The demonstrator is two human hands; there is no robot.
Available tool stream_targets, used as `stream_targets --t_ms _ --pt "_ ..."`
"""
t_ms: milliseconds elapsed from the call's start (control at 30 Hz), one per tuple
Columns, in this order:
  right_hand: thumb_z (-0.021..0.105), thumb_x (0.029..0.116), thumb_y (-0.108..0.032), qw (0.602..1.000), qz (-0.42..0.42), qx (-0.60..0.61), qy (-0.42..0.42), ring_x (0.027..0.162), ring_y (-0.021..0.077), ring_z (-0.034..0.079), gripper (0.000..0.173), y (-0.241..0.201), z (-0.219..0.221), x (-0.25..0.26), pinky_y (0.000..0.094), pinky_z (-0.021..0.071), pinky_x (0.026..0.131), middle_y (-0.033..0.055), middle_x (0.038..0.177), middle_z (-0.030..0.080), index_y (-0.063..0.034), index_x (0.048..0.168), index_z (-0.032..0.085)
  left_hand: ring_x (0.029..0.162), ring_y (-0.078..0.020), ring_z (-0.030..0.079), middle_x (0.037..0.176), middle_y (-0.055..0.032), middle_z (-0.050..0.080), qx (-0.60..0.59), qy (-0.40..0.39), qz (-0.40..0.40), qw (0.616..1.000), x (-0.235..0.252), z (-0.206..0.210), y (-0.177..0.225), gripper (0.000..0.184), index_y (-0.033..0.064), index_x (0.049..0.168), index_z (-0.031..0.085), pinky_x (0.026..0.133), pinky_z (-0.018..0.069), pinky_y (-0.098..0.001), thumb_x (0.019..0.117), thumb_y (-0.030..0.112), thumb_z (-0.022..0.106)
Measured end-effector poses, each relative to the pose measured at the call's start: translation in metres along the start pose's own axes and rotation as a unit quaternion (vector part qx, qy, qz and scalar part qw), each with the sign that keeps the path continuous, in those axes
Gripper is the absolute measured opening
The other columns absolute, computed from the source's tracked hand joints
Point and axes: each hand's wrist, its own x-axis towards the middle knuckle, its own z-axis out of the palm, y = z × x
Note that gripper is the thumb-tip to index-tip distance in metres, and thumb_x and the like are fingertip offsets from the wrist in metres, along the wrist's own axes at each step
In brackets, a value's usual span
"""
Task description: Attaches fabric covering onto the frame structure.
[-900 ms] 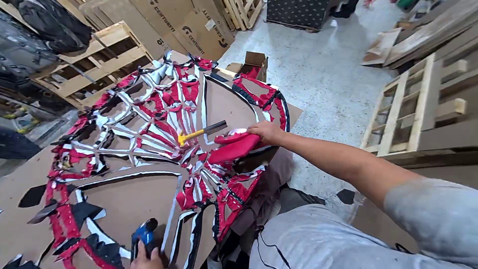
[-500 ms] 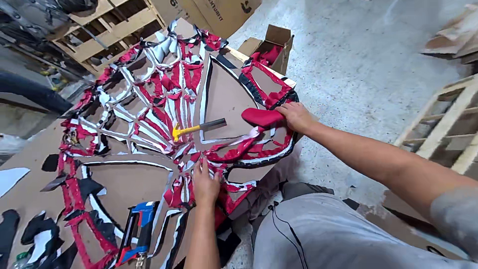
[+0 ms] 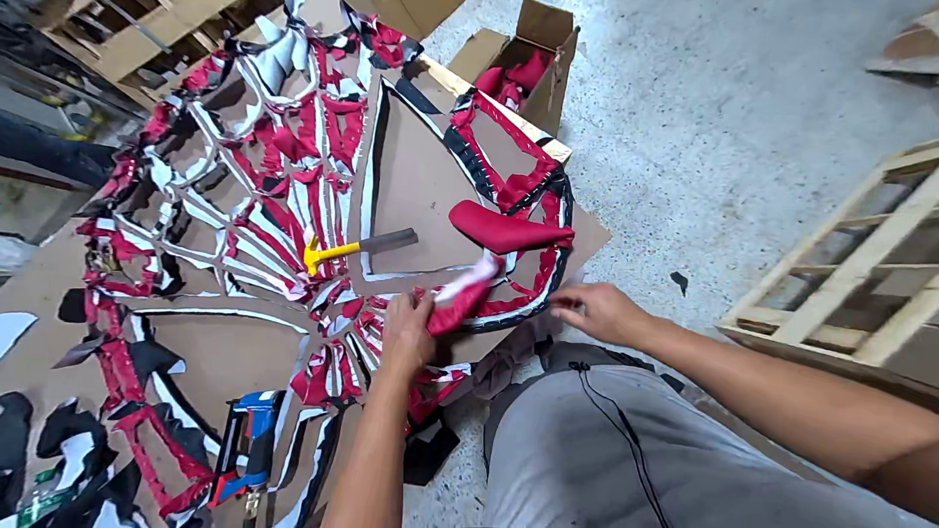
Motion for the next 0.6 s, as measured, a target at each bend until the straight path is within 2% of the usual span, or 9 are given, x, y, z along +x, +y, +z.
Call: stream_targets --t_ms 100,167,200,300,367,433,500,533,600 --pt "0.073 0.0915 -0.046 0.997 -0.023 -0.038 0.066 0.123 0.0218 0.063 0.056 0.0 0.005 -0.025 0.0482 0.0518 0.106 0.0069 0.132 0.067 -0.0116 0.135 0.064 0.131 -0.0433 0.053 0.132 -0.0231 0.062 -0.015 0.0 0.12 0.993 -0.04 0.016 0.039 0.059 0.0152 0.129 0.07 0.116 0.0355 -0.0645 0.0723 0.011 0.086" --pt "0.079 0.0804 -0.054 0.991 -0.08 -0.105 0.018 0.139 0.027 0.05 0.083 -0.007 0.004 -0.025 0.0549 0.0352 0.12 0.0098 0.147 0.056 -0.0121 0.147 0.054 0.131 -0.0396 0.055 0.132 -0.0202 0.063 -0.019 0.017 0.156 0.987 -0.05 0.035 0.06 0.057 0.0189 0.131 0.069 0.118 0.0355 -0.0622 0.0759 0.01 0.082" --pt "0.081 0.0793 -0.053 0.985 -0.101 -0.134 -0.042 0.139 0.0278 0.05 0.086 -0.012 0.006 -0.022 0.0567 0.0336 0.12 0.0094 0.146 0.056 -0.0152 0.151 0.051 0.132 -0.0392 0.055 0.133 -0.0202 0.063 -0.028 0.03 0.159 0.986 -0.051 0.043 0.07 0.059 0.0195 0.133 0.068 0.118 0.0355 -0.0621 0.0763 0.009 0.081" --pt "0.07 0.094 -0.039 0.955 -0.092 -0.176 -0.222 0.103 0.0286 0.07 0.068 -0.014 0.02 0.0 0.0526 0.0564 0.088 0.009 0.122 0.069 -0.0221 0.155 0.045 0.14 -0.0341 0.05 0.141 -0.0163 0.06 -0.052 0.11 0.128 0.984 -0.045 0.065 0.091 0.061 0.0225 0.136 0.067 0.121 0.0311 -0.0606 0.0781 0.005 0.078" --pt "0.066 0.0977 -0.03 0.947 -0.072 -0.185 -0.253 0.089 0.0336 0.072 0.057 -0.007 0.025 0.012 0.0558 0.058 0.075 0.0127 0.113 0.072 -0.0221 0.152 0.049 0.147 -0.0332 0.042 0.148 -0.0145 0.055 -0.088 0.139 0.054 0.985 -0.062 0.074 0.095 0.059 0.0202 0.142 0.062 0.122 0.0297 -0.0608 0.0854 0.006 0.071" --pt "0.069 0.0964 -0.028 0.944 -0.093 -0.222 -0.227 0.086 0.0341 0.072 0.058 0.001 0.03 0.012 0.0548 0.0591 0.071 0.0131 0.112 0.072 -0.0229 0.151 0.05 0.133 -0.0266 0.057 0.136 -0.0095 0.065 -0.167 0.162 -0.057 0.971 -0.105 0.082 0.092 0.045 0.0144 0.135 0.067 0.111 0.0472 -0.0521 0.0905 0.011 0.065" --pt "0.07 0.0951 -0.03 0.94 -0.128 -0.242 -0.204 0.09 0.0326 0.072 0.064 0.005 0.038 0.009 0.0513 0.06 0.072 0.0137 0.114 0.07 -0.0205 0.154 0.047 0.102 -0.0171 0.072 0.107 -0.0065 0.076 -0.346 0.141 -0.199 0.906 -0.148 0.097 0.085 0.027 0.0038 0.119 0.073 0.092 0.0598 -0.0395 0.0959 0.015 0.063" --pt "0.068 0.0966 -0.035 0.936 -0.133 -0.245 -0.214 0.094 0.0321 0.071 0.067 0.003 0.042 0.007 0.0502 0.06 0.075 0.014 0.118 0.068 -0.0214 0.157 0.042 0.093 -0.0168 0.074 0.101 -0.0082 0.076 -0.475 0.101 -0.275 0.83 -0.161 0.107 0.081 0.027 -0.0013 0.119 0.07 0.086 0.0621 -0.0366 0.0993 0.015 0.062" --pt "0.063 0.0998 -0.043 0.932 -0.147 -0.24 -0.23 0.096 0.0322 0.07 0.065 -0.003 0.055 0.008 0.0498 0.0597 0.076 0.0142 0.118 0.067 -0.0254 0.159 0.04 0.095 -0.0277 0.074 0.104 -0.0185 0.074 -0.687 0.061 -0.344 0.638 -0.167 0.131 0.073 0.034 -0.0091 0.13 0.058 0.086 0.062 -0.0441 0.1067 0.015 0.051"
